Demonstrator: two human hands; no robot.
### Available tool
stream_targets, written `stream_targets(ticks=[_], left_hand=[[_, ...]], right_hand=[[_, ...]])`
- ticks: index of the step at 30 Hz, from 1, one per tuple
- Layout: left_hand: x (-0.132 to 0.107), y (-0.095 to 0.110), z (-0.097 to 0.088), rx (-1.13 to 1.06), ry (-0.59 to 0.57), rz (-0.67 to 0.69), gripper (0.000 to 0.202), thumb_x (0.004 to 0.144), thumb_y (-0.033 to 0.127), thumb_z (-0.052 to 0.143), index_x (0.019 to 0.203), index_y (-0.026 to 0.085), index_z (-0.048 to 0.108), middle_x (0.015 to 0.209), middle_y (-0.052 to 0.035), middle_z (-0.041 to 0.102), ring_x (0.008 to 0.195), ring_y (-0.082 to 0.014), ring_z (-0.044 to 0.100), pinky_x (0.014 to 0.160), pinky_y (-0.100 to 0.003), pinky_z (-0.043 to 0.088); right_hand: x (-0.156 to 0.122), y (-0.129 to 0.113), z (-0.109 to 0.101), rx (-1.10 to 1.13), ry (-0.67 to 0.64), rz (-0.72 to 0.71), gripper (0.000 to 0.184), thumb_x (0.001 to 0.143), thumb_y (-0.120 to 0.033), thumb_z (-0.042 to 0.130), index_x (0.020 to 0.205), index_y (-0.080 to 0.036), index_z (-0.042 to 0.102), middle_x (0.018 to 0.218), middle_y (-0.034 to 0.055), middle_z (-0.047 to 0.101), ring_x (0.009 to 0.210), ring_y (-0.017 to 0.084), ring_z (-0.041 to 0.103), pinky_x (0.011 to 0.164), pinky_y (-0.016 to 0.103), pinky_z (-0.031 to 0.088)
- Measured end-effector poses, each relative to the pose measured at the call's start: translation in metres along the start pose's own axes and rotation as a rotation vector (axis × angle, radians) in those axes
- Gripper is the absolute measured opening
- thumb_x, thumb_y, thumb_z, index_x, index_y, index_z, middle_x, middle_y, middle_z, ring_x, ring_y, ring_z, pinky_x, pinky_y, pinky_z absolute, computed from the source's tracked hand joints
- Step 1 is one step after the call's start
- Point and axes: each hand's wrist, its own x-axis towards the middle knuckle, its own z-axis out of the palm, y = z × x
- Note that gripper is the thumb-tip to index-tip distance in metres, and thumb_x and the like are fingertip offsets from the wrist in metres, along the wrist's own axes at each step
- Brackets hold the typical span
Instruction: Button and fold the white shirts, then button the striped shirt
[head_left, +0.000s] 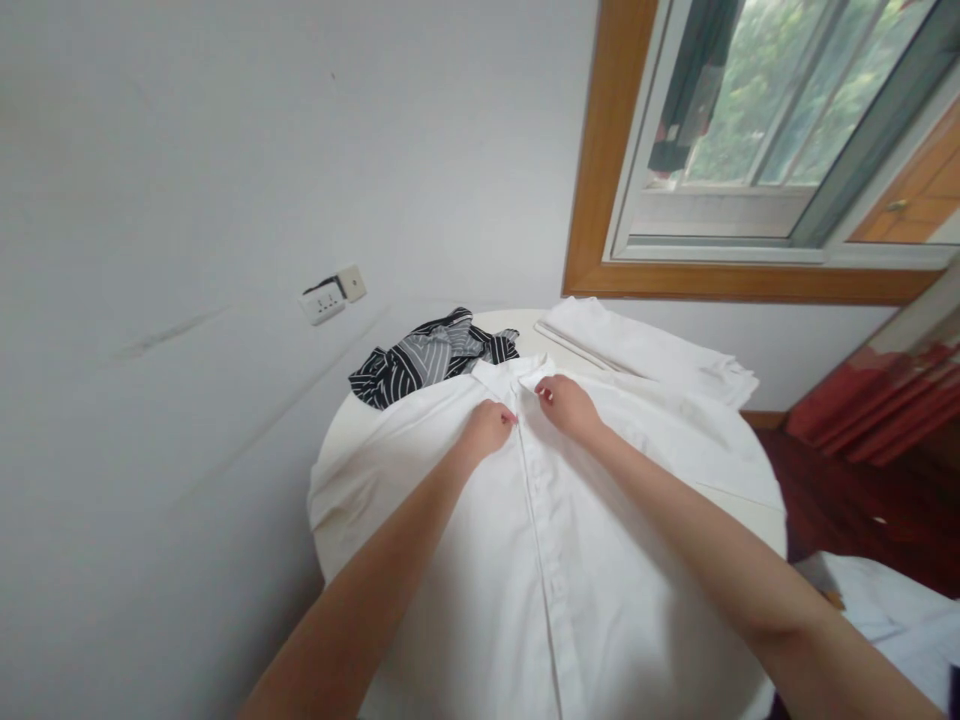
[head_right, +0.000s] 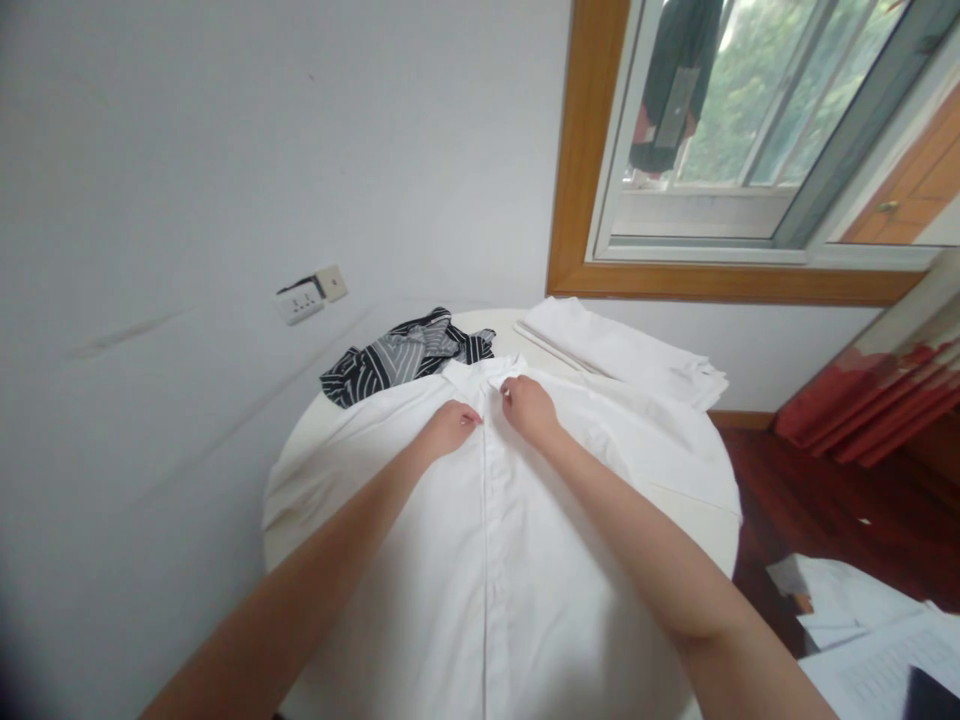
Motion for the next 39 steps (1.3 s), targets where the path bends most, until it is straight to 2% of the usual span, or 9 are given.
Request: stream_targets(ticks=[3,7,10,14,23,28,31,35,39], left_hand=[[-0.006,0.003,0.004,0.022,0.052,-0.018,0.023,0.08,0.011,0.056,0.088,0.019,0.075,0.092,-0.0057,0.071,0.098,-0.0178,0.062,0.093,-0.028,0.045],[-0.013,0.006,0.012,0.02,0.144,-0.054,0.023,0.08,0.01,0.056,0.091,0.02,0.074,0.095,-0.0061,0.068,0.099,-0.0174,0.06,0.096,-0.031,0.043],[-0.017,0.004,0.016,0.022,0.191,-0.023,0.023,0.08,0.01,0.055,0.092,0.02,0.072,0.098,-0.006,0.065,0.1,-0.0177,0.058,0.098,-0.033,0.041],[-0.019,-0.001,0.019,0.037,0.191,0.049,0.022,0.08,0.01,0.054,0.093,0.02,0.069,0.099,-0.0055,0.063,0.102,-0.0181,0.055,0.098,-0.034,0.04],[-0.02,-0.002,0.02,0.063,0.182,0.078,0.016,0.085,0.019,0.054,0.094,0.022,0.067,0.098,-0.0055,0.061,0.102,-0.02,0.053,0.097,-0.036,0.038],[-0.023,0.002,0.018,0.1,0.188,0.085,0.014,0.084,0.031,0.061,0.093,0.021,0.066,0.099,-0.0058,0.06,0.102,-0.0209,0.052,0.096,-0.036,0.037],[-0.023,0.004,0.018,0.131,0.198,0.068,0.013,0.084,0.031,0.062,0.09,0.02,0.066,0.097,-0.0059,0.06,0.099,-0.0209,0.053,0.094,-0.035,0.038],[-0.022,0.005,0.018,0.155,0.19,0.038,0.011,0.084,0.028,0.06,0.089,0.019,0.065,0.094,-0.0063,0.06,0.096,-0.0207,0.054,0.09,-0.034,0.04],[-0.023,0.008,0.017,0.194,0.169,0.027,0.011,0.086,0.028,0.058,0.09,0.019,0.064,0.093,-0.0061,0.061,0.096,-0.0207,0.056,0.088,-0.033,0.041]], right_hand=[[-0.024,-0.014,0.006,0.133,-0.122,0.004,0.019,0.086,-0.025,0.056,0.099,-0.017,0.066,0.09,0.0056,0.067,0.083,0.015,0.06,0.076,0.023,0.042],[-0.041,-0.028,0.021,0.158,-0.067,0.104,0.027,0.08,-0.032,0.064,0.099,-0.013,0.063,0.095,0.0094,0.064,0.083,0.016,0.059,0.074,0.024,0.042],[-0.044,-0.036,0.025,0.109,-0.011,0.112,0.03,0.078,-0.032,0.065,0.099,-0.011,0.061,0.097,0.012,0.062,0.085,0.019,0.058,0.075,0.026,0.042],[-0.044,-0.038,0.025,0.075,0.005,0.094,0.028,0.079,-0.033,0.062,0.095,-0.011,0.063,0.096,0.0132,0.061,0.086,0.021,0.058,0.077,0.028,0.042],[-0.042,-0.031,0.024,0.13,0.008,0.089,0.017,0.077,-0.023,0.058,0.087,-0.013,0.067,0.089,0.0104,0.062,0.076,0.016,0.057,0.071,0.025,0.041],[-0.037,-0.016,0.017,0.359,-0.075,0.124,0.009,0.074,-0.021,0.059,0.072,-0.015,0.066,0.066,0.0018,0.061,0.061,0.012,0.053,0.059,0.022,0.037],[-0.035,-0.009,0.015,0.53,-0.079,0.169,0.01,0.071,-0.019,0.057,0.075,-0.016,0.066,0.06,-0.0022,0.059,0.057,0.011,0.051,0.055,0.02,0.036],[-0.032,-0.008,0.025,0.681,-0.038,0.228,0.014,0.069,-0.02,0.057,0.079,-0.015,0.066,0.06,-0.0031,0.059,0.053,0.01,0.051,0.052,0.019,0.037],[-0.031,-0.008,0.038,0.852,-0.108,0.309,0.011,0.07,-0.023,0.057,0.077,-0.016,0.062,0.05,-0.0059,0.052,0.041,0.008,0.045,0.043,0.019,0.035]])
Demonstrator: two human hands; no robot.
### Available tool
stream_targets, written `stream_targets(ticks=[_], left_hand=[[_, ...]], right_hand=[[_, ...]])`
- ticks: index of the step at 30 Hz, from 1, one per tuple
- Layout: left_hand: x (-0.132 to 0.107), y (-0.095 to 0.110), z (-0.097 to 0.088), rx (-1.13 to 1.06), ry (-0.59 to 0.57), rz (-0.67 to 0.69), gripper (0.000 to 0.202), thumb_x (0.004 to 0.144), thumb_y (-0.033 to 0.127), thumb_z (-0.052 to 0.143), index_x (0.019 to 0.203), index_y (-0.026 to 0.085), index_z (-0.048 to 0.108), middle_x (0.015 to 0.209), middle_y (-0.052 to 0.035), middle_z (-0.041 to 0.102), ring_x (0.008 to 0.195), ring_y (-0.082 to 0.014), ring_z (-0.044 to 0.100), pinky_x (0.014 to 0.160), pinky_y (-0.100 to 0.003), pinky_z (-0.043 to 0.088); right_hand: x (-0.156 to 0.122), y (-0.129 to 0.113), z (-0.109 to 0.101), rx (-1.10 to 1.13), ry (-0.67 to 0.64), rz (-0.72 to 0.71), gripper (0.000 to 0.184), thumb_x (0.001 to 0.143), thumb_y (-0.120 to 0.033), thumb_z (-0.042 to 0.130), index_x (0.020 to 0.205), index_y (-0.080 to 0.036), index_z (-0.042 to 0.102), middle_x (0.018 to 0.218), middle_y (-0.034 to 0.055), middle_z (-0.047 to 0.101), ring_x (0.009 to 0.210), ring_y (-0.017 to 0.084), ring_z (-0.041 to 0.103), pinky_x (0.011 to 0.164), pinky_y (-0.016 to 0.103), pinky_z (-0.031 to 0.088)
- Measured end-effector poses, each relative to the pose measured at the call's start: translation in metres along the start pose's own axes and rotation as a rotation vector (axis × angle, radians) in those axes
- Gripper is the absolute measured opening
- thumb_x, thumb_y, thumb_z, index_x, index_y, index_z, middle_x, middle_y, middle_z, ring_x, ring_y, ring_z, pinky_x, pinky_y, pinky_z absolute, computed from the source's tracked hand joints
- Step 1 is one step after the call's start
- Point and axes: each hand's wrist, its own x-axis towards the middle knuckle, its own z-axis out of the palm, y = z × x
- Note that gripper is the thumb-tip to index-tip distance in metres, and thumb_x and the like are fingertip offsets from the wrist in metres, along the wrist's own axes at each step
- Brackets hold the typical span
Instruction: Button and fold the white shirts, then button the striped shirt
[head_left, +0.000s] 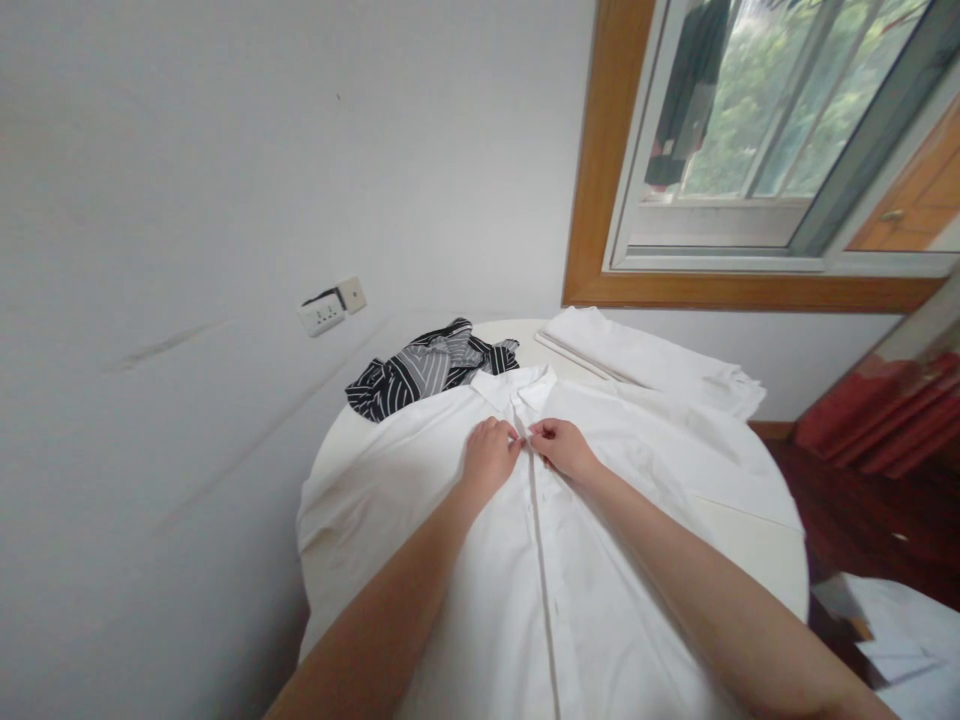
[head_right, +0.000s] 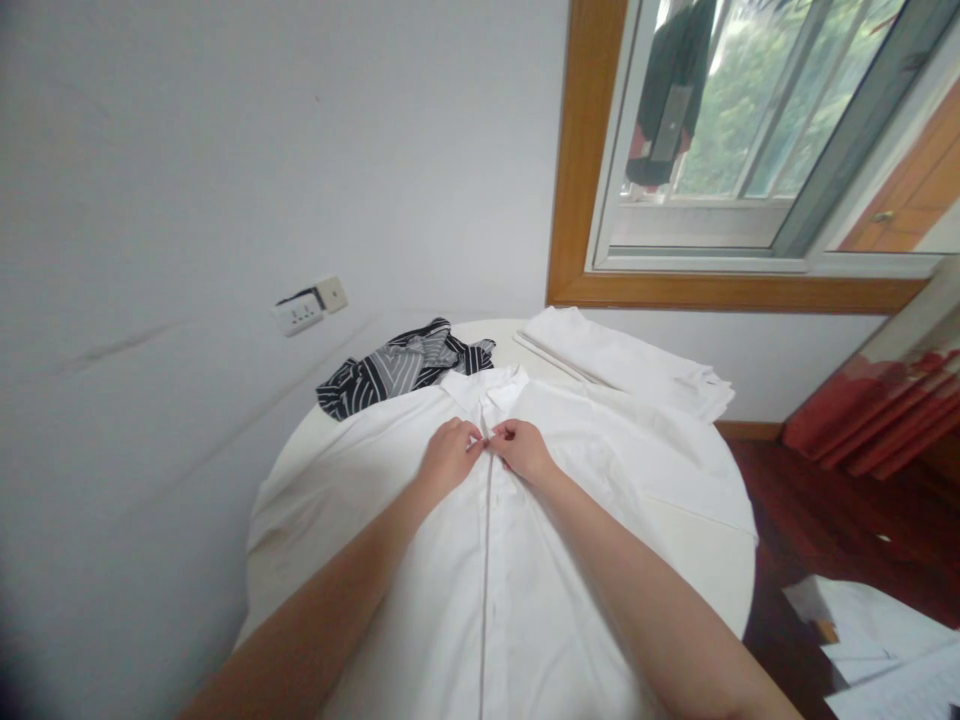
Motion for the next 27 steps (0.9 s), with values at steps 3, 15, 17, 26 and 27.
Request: stream_targets(ticks=[3,15,17,26,27], left_hand=[[-0.002,0.0041,-0.0031,0.048,-0.015,-0.006,0.012,0.088,0.028,0.054,0.091,0.019,0.062,0.094,-0.0067,0.061,0.097,-0.0215,0.057,0.087,-0.033,0.041],[-0.0019,0.0034,-0.0063,0.089,-0.017,0.007,0.021,0.092,0.031,0.045,0.088,0.021,0.063,0.088,-0.0059,0.064,0.089,-0.0209,0.06,0.079,-0.031,0.043],[-0.0006,0.0019,-0.0064,0.073,-0.036,-0.019,0.024,0.092,0.032,0.045,0.085,0.02,0.065,0.089,-0.0064,0.065,0.09,-0.0207,0.061,0.081,-0.031,0.043],[-0.0024,0.0039,-0.0024,0.063,-0.02,-0.096,0.026,0.092,0.032,0.043,0.087,0.02,0.066,0.096,-0.0081,0.064,0.097,-0.0231,0.058,0.083,-0.034,0.041],[-0.0024,0.0042,-0.0021,0.064,-0.016,-0.109,0.027,0.092,0.032,0.043,0.088,0.02,0.066,0.097,-0.0083,0.064,0.098,-0.0234,0.057,0.083,-0.035,0.041]], right_hand=[[0.0002,0.0021,0.0007,0.087,-0.042,0.031,0.01,0.069,-0.021,0.057,0.077,-0.016,0.06,0.049,-0.0067,0.052,0.038,0.008,0.045,0.041,0.019,0.037],[0.0004,-0.0006,-0.0004,0.137,-0.033,0.044,0.016,0.065,-0.021,0.057,0.08,-0.016,0.061,0.049,-0.0071,0.052,0.039,0.009,0.046,0.038,0.019,0.036],[0.0,-0.002,-0.0008,0.16,-0.019,0.051,0.018,0.064,-0.021,0.057,0.08,-0.015,0.061,0.049,-0.0072,0.052,0.039,0.008,0.046,0.037,0.019,0.036],[0.0013,0.0044,0.0061,0.186,-0.044,0.032,0.018,0.065,-0.021,0.058,0.081,-0.016,0.064,0.051,-0.0066,0.055,0.042,0.009,0.051,0.041,0.02,0.045],[0.0016,0.005,0.0063,0.173,-0.06,0.034,0.017,0.065,-0.02,0.059,0.08,-0.016,0.064,0.052,-0.0062,0.056,0.042,0.01,0.052,0.042,0.02,0.046]])
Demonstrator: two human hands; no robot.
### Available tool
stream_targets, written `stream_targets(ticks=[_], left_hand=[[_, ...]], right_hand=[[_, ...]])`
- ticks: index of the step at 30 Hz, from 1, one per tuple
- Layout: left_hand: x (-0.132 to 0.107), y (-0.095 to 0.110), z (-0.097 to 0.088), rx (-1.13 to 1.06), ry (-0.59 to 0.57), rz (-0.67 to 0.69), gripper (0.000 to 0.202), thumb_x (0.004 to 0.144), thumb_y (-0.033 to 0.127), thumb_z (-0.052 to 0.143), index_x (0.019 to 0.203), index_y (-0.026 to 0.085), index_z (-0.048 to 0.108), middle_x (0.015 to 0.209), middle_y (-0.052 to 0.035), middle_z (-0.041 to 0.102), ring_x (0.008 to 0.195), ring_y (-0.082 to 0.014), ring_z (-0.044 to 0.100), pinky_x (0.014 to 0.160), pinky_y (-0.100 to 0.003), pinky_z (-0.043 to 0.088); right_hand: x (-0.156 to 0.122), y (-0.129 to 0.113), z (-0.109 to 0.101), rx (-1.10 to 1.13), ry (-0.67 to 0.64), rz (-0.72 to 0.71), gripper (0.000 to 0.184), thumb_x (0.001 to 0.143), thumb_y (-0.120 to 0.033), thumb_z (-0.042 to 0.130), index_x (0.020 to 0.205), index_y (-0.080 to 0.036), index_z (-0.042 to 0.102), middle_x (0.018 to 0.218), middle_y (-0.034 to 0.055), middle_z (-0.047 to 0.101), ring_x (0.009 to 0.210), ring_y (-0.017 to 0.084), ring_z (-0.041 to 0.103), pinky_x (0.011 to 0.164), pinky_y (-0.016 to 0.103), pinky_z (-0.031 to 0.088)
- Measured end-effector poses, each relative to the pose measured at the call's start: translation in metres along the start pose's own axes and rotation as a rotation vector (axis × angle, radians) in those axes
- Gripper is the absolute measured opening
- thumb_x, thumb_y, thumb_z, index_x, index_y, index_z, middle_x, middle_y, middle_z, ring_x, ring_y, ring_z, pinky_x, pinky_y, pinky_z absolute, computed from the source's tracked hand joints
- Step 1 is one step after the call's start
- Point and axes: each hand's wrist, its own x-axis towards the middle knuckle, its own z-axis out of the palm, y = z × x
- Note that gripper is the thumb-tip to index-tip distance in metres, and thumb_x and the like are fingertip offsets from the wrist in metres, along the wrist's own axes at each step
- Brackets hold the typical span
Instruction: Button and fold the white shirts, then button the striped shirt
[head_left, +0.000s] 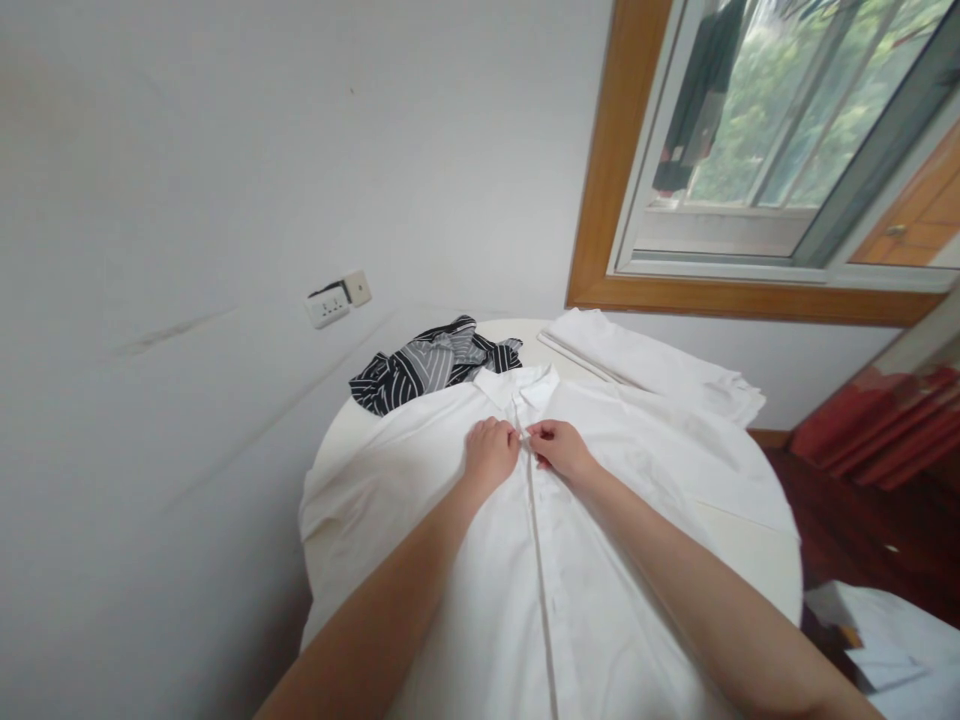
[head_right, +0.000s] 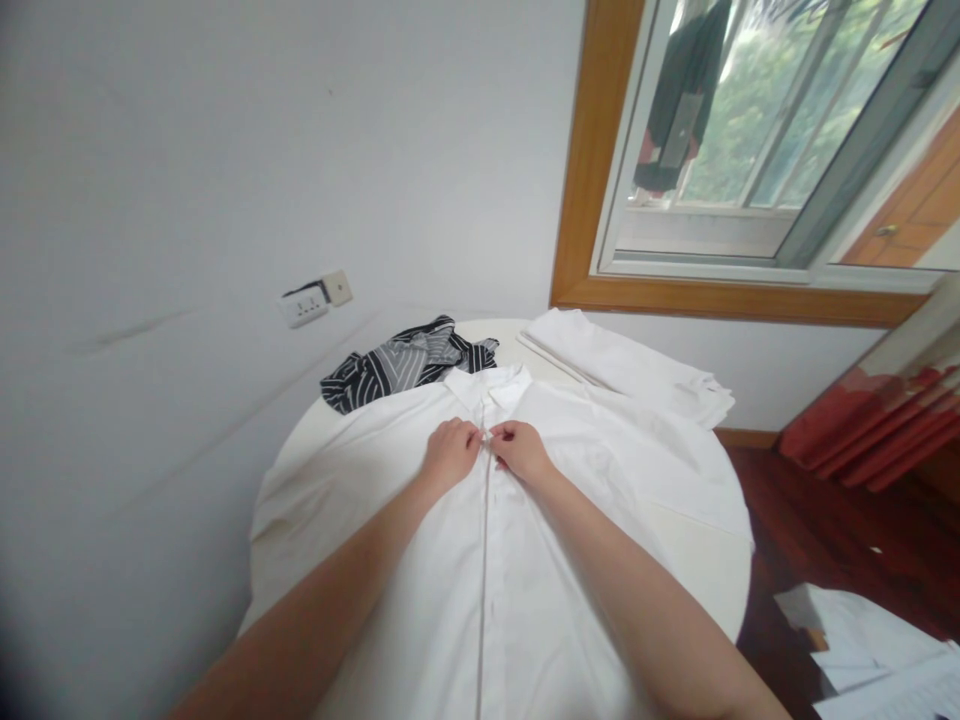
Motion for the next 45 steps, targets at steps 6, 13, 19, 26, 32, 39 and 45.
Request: stream_targets(ticks=[6,13,19,26,32,39,45], left_hand=[[0.0,0.003,-0.002,-0.017,-0.012,-0.056,0.028,0.092,0.035,0.044,0.088,0.021,0.068,0.099,-0.0079,0.063,0.1,-0.0237,0.053,0.086,-0.035,0.038],[0.002,0.001,0.0,-0.05,-0.011,-0.07,0.031,0.091,0.038,0.044,0.087,0.021,0.069,0.098,-0.0085,0.063,0.099,-0.0241,0.053,0.086,-0.035,0.036],[0.004,-0.003,0.002,-0.072,-0.032,-0.052,0.031,0.092,0.036,0.043,0.088,0.021,0.069,0.098,-0.0077,0.064,0.099,-0.0226,0.053,0.088,-0.035,0.036],[0.002,-0.002,0.004,-0.033,-0.021,-0.04,0.03,0.093,0.032,0.04,0.091,0.02,0.068,0.102,-0.0096,0.063,0.101,-0.0242,0.052,0.088,-0.037,0.037],[0.004,-0.003,0.009,-0.029,0.001,-0.034,0.039,0.095,0.039,0.036,0.088,0.018,0.069,0.099,-0.0112,0.064,0.101,-0.0245,0.052,0.09,-0.037,0.036],[0.003,-0.005,0.009,-0.056,-0.002,-0.003,0.033,0.092,0.04,0.043,0.09,0.02,0.069,0.099,-0.0104,0.063,0.1,-0.0246,0.052,0.089,-0.037,0.037],[0.004,-0.006,0.011,-0.042,0.005,0.011,0.032,0.093,0.037,0.041,0.089,0.019,0.068,0.099,-0.0104,0.062,0.099,-0.024,0.052,0.088,-0.037,0.036]], right_hand=[[-0.001,-0.003,-0.002,-0.016,-0.022,0.016,0.014,0.068,-0.017,0.061,0.081,-0.014,0.065,0.051,-0.0045,0.059,0.042,0.01,0.055,0.045,0.02,0.049],[-0.002,-0.002,-0.003,0.077,-0.058,0.009,0.017,0.07,-0.015,0.062,0.086,-0.014,0.065,0.055,-0.0045,0.059,0.046,0.009,0.055,0.047,0.02,0.053],[-0.005,-0.012,-0.008,0.176,-0.172,0.046,0.011,0.079,-0.019,0.059,0.087,-0.014,0.065,0.059,-0.0031,0.06,0.052,0.009,0.06,0.051,0.019,0.054],[-0.003,-0.014,0.003,0.162,-0.041,0.084,0.006,0.078,-0.012,0.057,0.08,-0.016,0.061,0.057,-0.0039,0.059,0.051,0.011,0.06,0.045,0.019,0.051],[-0.004,-0.016,0.01,-0.067,0.041,0.047,0.009,0.079,-0.011,0.055,0.08,-0.016,0.063,0.052,-0.0035,0.059,0.046,0.011,0.058,0.039,0.017,0.042],[-0.003,-0.01,0.009,-0.131,0.046,0.006,0.011,0.08,-0.014,0.054,0.082,-0.015,0.065,0.059,0.0001,0.065,0.05,0.012,0.061,0.041,0.017,0.043],[-0.001,-0.01,0.009,-0.052,0.041,0.051,0.008,0.079,-0.013,0.057,0.077,-0.016,0.064,0.053,-0.0026,0.062,0.049,0.011,0.06,0.04,0.017,0.042]])
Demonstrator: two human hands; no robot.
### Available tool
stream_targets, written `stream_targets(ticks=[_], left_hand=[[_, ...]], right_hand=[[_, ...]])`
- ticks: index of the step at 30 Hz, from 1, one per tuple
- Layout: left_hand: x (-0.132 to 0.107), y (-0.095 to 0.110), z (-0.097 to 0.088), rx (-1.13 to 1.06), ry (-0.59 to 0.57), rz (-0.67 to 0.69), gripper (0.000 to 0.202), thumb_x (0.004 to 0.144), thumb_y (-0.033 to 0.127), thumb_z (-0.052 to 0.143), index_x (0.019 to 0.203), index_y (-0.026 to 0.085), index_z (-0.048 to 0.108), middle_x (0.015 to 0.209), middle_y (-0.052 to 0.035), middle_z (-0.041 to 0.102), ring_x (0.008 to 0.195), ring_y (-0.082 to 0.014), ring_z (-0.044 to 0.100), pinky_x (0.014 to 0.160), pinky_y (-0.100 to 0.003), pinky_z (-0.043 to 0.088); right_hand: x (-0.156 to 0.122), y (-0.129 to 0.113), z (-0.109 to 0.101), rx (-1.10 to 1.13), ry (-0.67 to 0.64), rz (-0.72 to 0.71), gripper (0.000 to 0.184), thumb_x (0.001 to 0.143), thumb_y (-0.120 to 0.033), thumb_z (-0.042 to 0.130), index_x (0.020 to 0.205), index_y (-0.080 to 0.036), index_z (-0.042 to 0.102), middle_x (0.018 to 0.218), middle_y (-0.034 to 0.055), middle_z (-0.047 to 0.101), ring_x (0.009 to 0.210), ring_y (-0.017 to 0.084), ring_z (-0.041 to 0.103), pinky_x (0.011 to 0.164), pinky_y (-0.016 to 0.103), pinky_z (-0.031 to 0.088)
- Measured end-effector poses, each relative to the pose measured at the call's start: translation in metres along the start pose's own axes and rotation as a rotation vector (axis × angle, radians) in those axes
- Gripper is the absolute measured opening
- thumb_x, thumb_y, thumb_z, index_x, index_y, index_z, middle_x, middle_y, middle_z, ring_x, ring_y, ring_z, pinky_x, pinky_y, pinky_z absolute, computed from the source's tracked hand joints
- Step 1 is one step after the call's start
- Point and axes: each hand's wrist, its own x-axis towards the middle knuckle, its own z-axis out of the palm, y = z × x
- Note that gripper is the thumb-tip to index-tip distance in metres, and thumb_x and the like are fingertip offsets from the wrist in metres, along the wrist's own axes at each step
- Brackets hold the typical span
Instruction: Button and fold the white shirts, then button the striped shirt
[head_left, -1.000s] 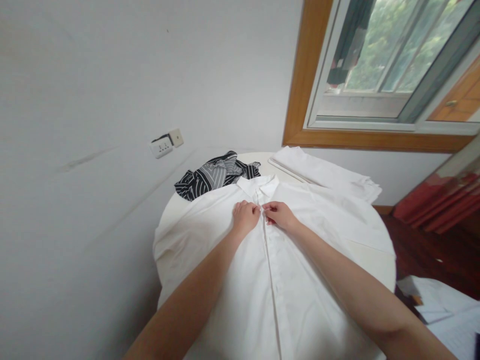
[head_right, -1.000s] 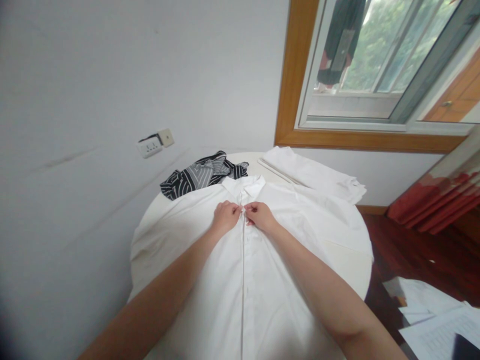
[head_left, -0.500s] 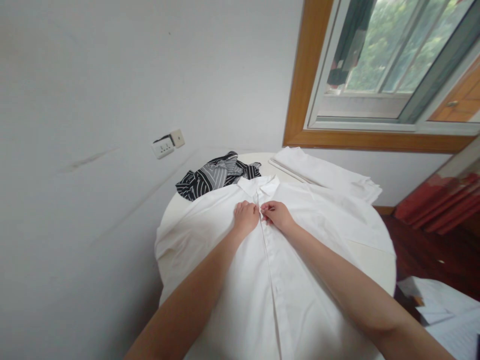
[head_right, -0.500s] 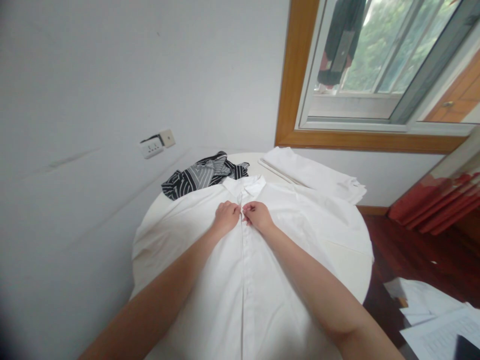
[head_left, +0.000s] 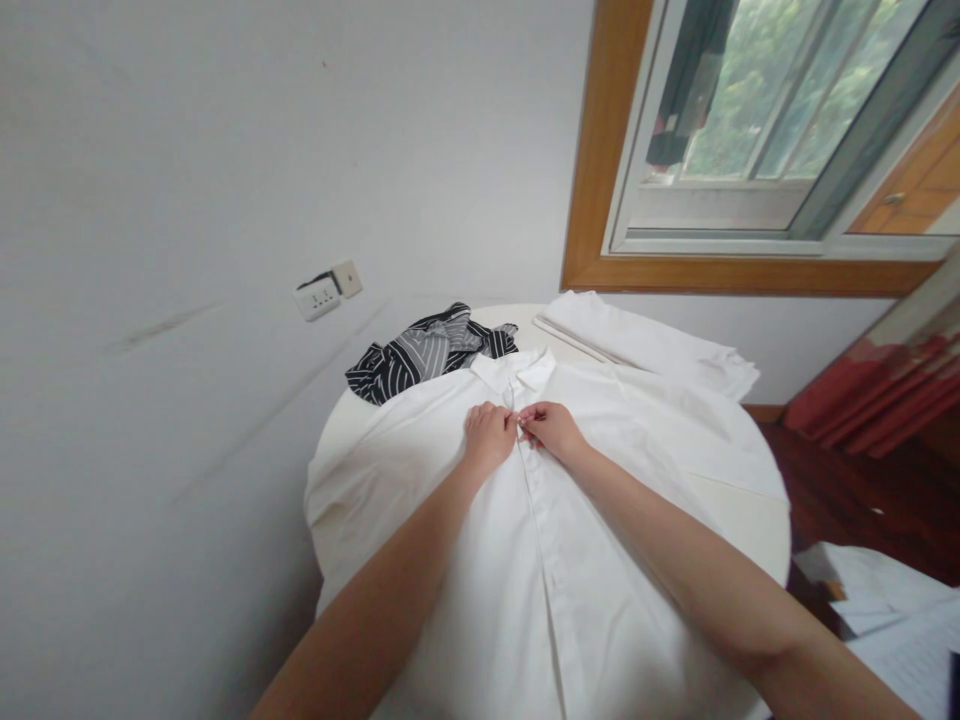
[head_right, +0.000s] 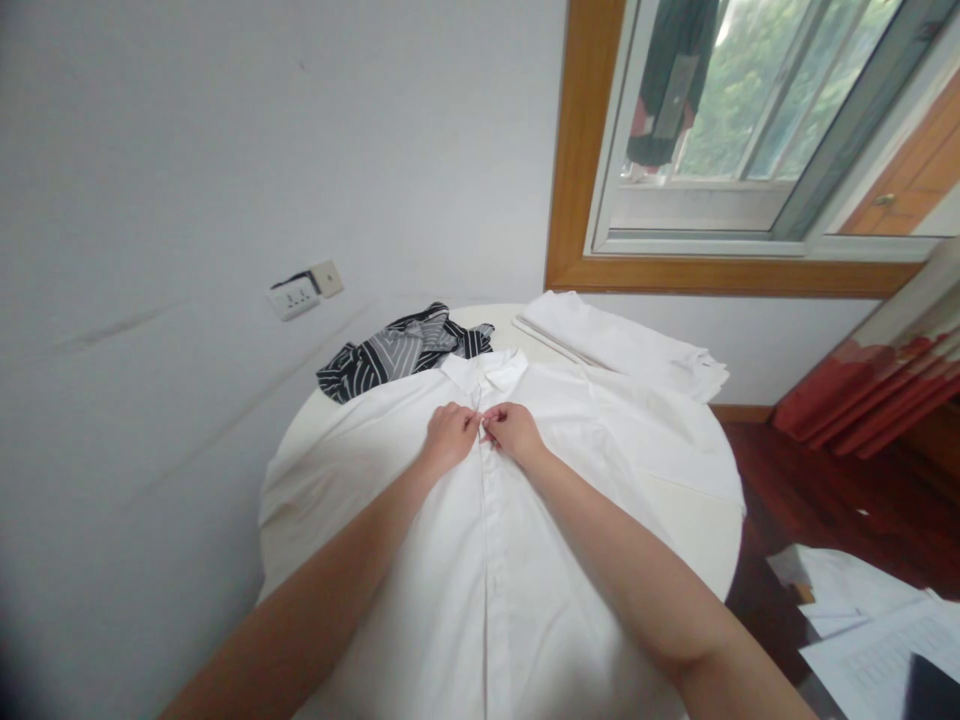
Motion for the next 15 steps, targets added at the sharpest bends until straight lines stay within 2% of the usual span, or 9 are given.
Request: stream_targets(ticks=[6,15], left_hand=[[-0.0007,0.0024,-0.0009,0.01,0.005,-0.01,0.029,0.092,0.034,0.042,0.088,0.02,0.067,0.099,-0.0102,0.062,0.1,-0.0245,0.052,0.087,-0.037,0.037],[0.0013,0.0017,-0.0016,-0.007,-0.003,-0.014,0.027,0.09,0.029,0.043,0.084,0.02,0.068,0.096,-0.0099,0.063,0.1,-0.0237,0.053,0.087,-0.036,0.038]], right_hand=[[0.002,0.0005,0.0001,0.076,-0.024,0.029,0.007,0.076,-0.011,0.058,0.073,-0.016,0.062,0.051,-0.0033,0.06,0.048,0.011,0.06,0.041,0.017,0.043],[-0.0019,-0.001,-0.0037,0.078,-0.059,0.0,0.007,0.075,-0.012,0.059,0.079,-0.016,0.061,0.056,-0.0031,0.061,0.056,0.013,0.065,0.043,0.018,0.047]])
